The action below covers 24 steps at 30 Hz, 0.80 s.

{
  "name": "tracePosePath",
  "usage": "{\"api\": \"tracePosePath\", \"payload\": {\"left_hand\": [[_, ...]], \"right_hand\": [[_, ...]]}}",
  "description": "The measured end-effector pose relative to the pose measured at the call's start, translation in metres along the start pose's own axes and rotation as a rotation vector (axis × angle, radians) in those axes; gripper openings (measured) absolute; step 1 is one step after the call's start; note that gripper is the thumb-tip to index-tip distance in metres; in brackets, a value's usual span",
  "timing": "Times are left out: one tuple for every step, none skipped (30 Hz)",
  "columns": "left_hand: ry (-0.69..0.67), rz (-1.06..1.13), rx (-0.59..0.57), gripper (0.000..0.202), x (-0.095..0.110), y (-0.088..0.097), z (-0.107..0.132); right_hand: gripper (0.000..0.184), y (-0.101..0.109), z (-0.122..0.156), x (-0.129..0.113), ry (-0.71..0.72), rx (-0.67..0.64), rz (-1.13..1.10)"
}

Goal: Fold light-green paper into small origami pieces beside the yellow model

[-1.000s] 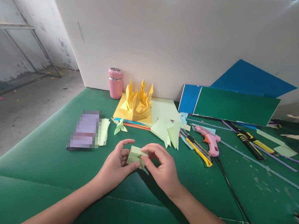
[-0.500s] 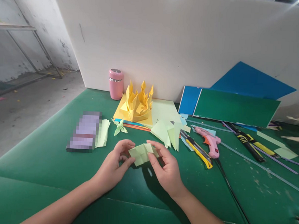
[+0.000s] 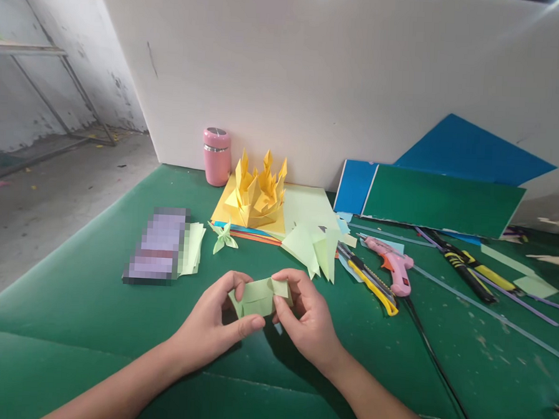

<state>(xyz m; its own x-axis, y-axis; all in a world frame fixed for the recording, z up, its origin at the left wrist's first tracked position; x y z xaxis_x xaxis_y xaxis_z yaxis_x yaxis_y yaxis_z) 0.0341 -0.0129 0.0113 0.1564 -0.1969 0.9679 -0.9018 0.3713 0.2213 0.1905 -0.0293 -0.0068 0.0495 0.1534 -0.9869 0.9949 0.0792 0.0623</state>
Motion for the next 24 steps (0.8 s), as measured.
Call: {"api": "tracePosePath", "payload": {"left_hand": [[0.024, -0.009, 0.043, 0.033, -0.002, 0.000, -0.001], [0.051, -0.009, 0.091, 0.031, -0.005, 0.000, -0.001], [0.074, 0.001, 0.136, 0.029, -0.007, 0.000, -0.002], [0.092, 0.020, 0.170, 0.028, -0.009, 0.000, -0.002], [0.100, 0.046, 0.193, 0.027, -0.010, 0.001, -0.003], [0.099, 0.073, 0.208, 0.028, -0.010, 0.001, -0.003], [0.093, 0.095, 0.218, 0.029, -0.010, 0.002, -0.004], [0.086, 0.109, 0.226, 0.029, -0.010, 0.002, -0.005], [0.080, 0.112, 0.231, 0.030, -0.009, 0.003, -0.005], [0.076, 0.107, 0.232, 0.030, -0.009, 0.004, -0.005], [0.073, 0.094, 0.227, 0.030, -0.008, 0.004, -0.005], [0.072, 0.073, 0.218, 0.030, -0.009, 0.004, -0.005], [0.074, 0.044, 0.208, 0.029, -0.009, 0.004, -0.004], [0.076, 0.014, 0.201, 0.029, -0.010, 0.004, -0.004], [0.079, -0.015, 0.197, 0.029, -0.011, 0.004, -0.003], [0.080, -0.043, 0.196, 0.029, -0.012, 0.004, -0.003], [0.077, -0.062, 0.198, 0.028, -0.013, 0.004, -0.002], [0.071, -0.076, 0.203, 0.027, -0.014, 0.004, -0.002], [0.063, -0.086, 0.208, 0.026, -0.014, 0.004, -0.001], [0.055, -0.099, 0.210, 0.025, -0.014, 0.004, -0.001], [0.047, -0.116, 0.211, 0.024, -0.013, 0.004, -0.001], [0.038, -0.139, 0.213, 0.023, -0.012, 0.004, 0.000], [0.030, -0.167, 0.215, 0.023, -0.011, 0.004, 0.000], [0.020, -0.200, 0.219, 0.022, -0.010, 0.003, 0.000]], "right_hand": [[0.019, -0.001, 0.000, 0.000, 0.000, -0.008, 0.003], [0.019, -0.001, 0.000, 0.000, -0.002, -0.012, 0.003], [0.019, -0.001, 0.000, 0.000, -0.004, -0.014, 0.005], [0.019, -0.001, 0.000, 0.000, -0.004, -0.014, 0.010], [0.019, -0.001, 0.000, 0.000, -0.001, -0.012, 0.021], [0.019, -0.001, 0.000, -0.001, 0.007, -0.011, 0.036], [0.018, -0.001, 0.000, -0.001, 0.017, -0.009, 0.056], [0.018, -0.001, 0.000, -0.001, 0.031, -0.010, 0.081], [0.017, 0.000, 0.000, -0.001, 0.049, -0.016, 0.108], [0.017, 0.000, 0.001, -0.002, 0.069, -0.025, 0.137], [0.017, -0.001, 0.001, -0.003, 0.090, -0.035, 0.167], [0.018, -0.001, 0.001, -0.004, 0.113, -0.044, 0.197], [0.019, -0.001, 0.002, -0.005, 0.133, -0.049, 0.223], [0.020, -0.001, 0.002, -0.006, 0.151, -0.051, 0.245], [0.020, 0.000, 0.002, -0.007, 0.163, -0.048, 0.263], [0.020, 0.000, 0.002, -0.008, 0.169, -0.046, 0.276], [0.020, -0.001, 0.002, -0.009, 0.168, -0.046, 0.286], [0.021, -0.001, 0.001, -0.009, 0.164, -0.047, 0.293], [0.021, -0.001, 0.001, -0.010, 0.157, -0.048, 0.299], [0.021, -0.001, 0.001, -0.010, 0.151, -0.047, 0.302], [0.021, -0.001, 0.001, -0.010, 0.149, -0.043, 0.303], [0.020, -0.001, 0.001, -0.011, 0.150, -0.035, 0.305], [0.019, -0.001, 0.001, -0.011, 0.153, -0.024, 0.306], [0.018, -0.001, 0.001, -0.011, 0.156, -0.011, 0.308]]}}
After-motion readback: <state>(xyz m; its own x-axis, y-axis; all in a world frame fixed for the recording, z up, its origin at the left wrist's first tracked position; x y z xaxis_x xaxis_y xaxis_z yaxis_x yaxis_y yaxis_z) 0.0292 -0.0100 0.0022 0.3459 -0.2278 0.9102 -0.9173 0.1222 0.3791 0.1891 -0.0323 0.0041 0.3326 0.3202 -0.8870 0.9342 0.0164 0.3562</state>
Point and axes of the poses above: each hand's wrist, its own z-axis away from the middle knuckle, its own y-axis out of the back of the hand, x = y × z, the point moved 3 cm from there along -z, towards the middle knuckle, and after that the axes turned 5 degrees about -y, right-handed, at the moved point
